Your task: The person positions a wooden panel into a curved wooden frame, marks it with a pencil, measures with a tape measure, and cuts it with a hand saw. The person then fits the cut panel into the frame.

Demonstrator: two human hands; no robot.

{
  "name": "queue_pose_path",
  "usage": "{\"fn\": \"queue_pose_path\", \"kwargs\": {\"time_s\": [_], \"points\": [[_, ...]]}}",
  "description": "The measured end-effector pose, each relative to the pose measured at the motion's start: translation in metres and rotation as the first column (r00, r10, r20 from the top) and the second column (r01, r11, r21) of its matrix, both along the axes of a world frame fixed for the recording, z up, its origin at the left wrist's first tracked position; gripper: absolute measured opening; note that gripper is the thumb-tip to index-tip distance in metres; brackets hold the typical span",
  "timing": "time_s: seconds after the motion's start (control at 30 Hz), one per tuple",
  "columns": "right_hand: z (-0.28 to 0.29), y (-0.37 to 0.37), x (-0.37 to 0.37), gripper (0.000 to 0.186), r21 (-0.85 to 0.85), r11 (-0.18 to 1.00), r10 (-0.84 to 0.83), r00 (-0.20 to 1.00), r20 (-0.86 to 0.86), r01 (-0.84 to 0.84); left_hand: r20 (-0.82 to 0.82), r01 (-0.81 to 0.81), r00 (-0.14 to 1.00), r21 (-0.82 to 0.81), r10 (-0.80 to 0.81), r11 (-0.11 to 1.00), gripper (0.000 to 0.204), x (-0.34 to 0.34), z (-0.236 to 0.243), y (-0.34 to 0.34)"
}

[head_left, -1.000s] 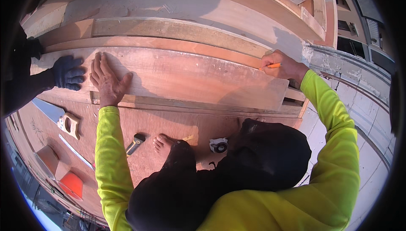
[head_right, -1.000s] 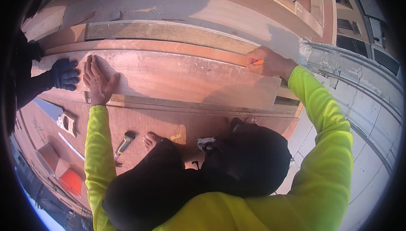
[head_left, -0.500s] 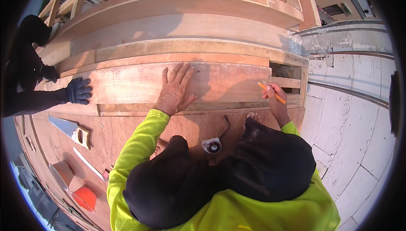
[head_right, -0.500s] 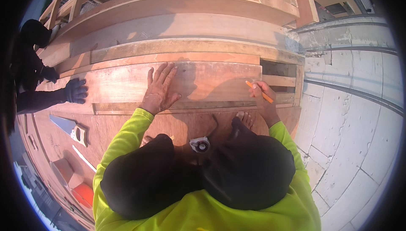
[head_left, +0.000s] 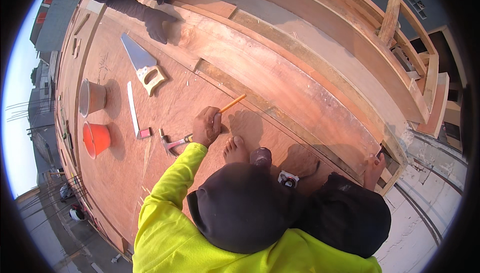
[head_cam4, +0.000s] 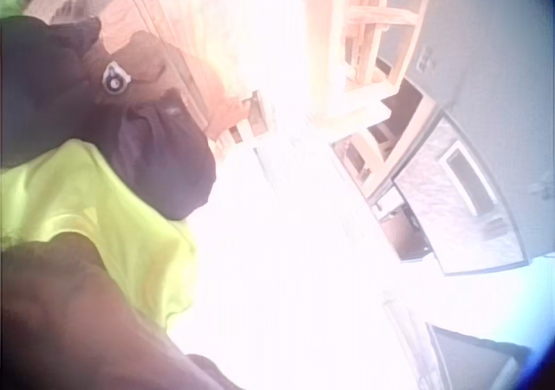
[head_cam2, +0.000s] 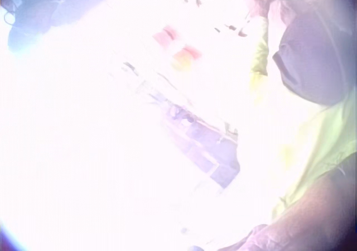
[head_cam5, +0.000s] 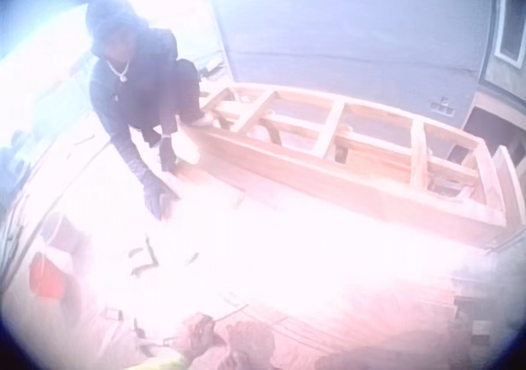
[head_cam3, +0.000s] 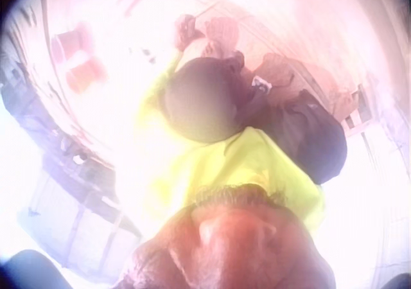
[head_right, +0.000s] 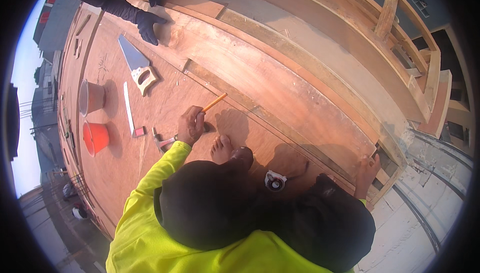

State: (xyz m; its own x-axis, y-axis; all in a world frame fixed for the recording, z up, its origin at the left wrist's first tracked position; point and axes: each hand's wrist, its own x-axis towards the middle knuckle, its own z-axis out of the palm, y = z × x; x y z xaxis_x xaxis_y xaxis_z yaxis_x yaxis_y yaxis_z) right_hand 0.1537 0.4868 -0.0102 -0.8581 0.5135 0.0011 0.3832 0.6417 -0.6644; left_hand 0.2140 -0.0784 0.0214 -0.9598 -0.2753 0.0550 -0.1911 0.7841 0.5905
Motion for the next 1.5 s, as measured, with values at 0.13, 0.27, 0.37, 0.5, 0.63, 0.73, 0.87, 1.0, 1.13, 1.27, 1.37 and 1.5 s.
{"fn": "queue_pose_path", "kwargs": {"time_s": [0.13,0.27,0.37,0.5,0.63,0.73,0.87,1.0,1.13,1.27,1.37,1.5], "points": [[-0.003,0.026,-0.005,0.042,-0.197,0.974,0.183,0.908,0.376,-0.114,0.178,-0.59,0.716,-0.361,0.675,0.722,0.017,0.123,-0.007,-0.097],[0.0,0.017,-0.006,0.035,-0.008,0.947,0.321,0.939,0.122,-0.322,0.066,-0.688,0.334,-0.665,0.94,0.291,0.038,0.217,-0.007,-0.115],[0.007,-0.014,-0.008,0.032,-0.295,0.897,0.402,0.884,0.24,-0.328,-0.072,-0.773,0.381,-0.572,0.922,0.275,0.046,0.226,-0.008,-0.1],[0.019,-0.076,-0.013,0.03,-0.559,0.767,0.576,0.72,0.386,-0.314,-0.14,-0.742,0.666,-0.232,0.733,0.629,0.048,0.172,-0.014,-0.061],[0.03,-0.139,-0.02,0.023,-0.925,0.3,0.834,0.535,0.136,-0.232,-0.015,-0.404,0.914,-0.152,0.406,0.902,0.056,0.114,-0.012,-0.003],[0.036,-0.173,-0.027,0.02,-0.848,0.183,0.966,0.252,0.061,-0.497,-0.011,-0.244,0.97,-0.105,0.244,0.964,0.063,0.1,-0.006,0.011],[0.037,-0.193,-0.039,0.045,-0.183,0.243,0.967,0.223,0.122,-0.953,0.054,-0.134,0.987,-0.214,0.149,0.968,0.065,0.104,-0.011,-0.003],[0.032,-0.185,-0.052,0.08,0.203,0.246,0.913,0.297,0.28,-0.948,0.157,-0.032,0.985,-0.272,0.077,0.962,0.06,0.106,-0.021,-0.027],[0.02,-0.163,-0.07,0.1,0.2,0.368,0.823,0.419,0.385,-0.908,0.326,-0.058,0.938,-0.189,0.118,0.98,0.055,0.096,-0.01,-0.045],[0.004,-0.139,-0.093,0.097,0.33,0.546,0.759,0.621,0.194,-0.77,0.157,-0.072,0.985,0.031,0.067,0.997,0.049,0.075,0.004,-0.033],[-0.007,-0.124,-0.108,0.083,0.314,0.568,0.715,0.645,0.271,-0.761,0.191,-0.176,0.977,0.476,0.094,0.861,0.043,0.03,-0.01,-0.003],[-0.017,-0.113,-0.126,0.053,0.342,0.543,0.742,0.629,0.232,-0.767,0.21,-0.25,0.968,0.792,0.136,0.556,0.048,-0.051,-0.044,0.043]]}}
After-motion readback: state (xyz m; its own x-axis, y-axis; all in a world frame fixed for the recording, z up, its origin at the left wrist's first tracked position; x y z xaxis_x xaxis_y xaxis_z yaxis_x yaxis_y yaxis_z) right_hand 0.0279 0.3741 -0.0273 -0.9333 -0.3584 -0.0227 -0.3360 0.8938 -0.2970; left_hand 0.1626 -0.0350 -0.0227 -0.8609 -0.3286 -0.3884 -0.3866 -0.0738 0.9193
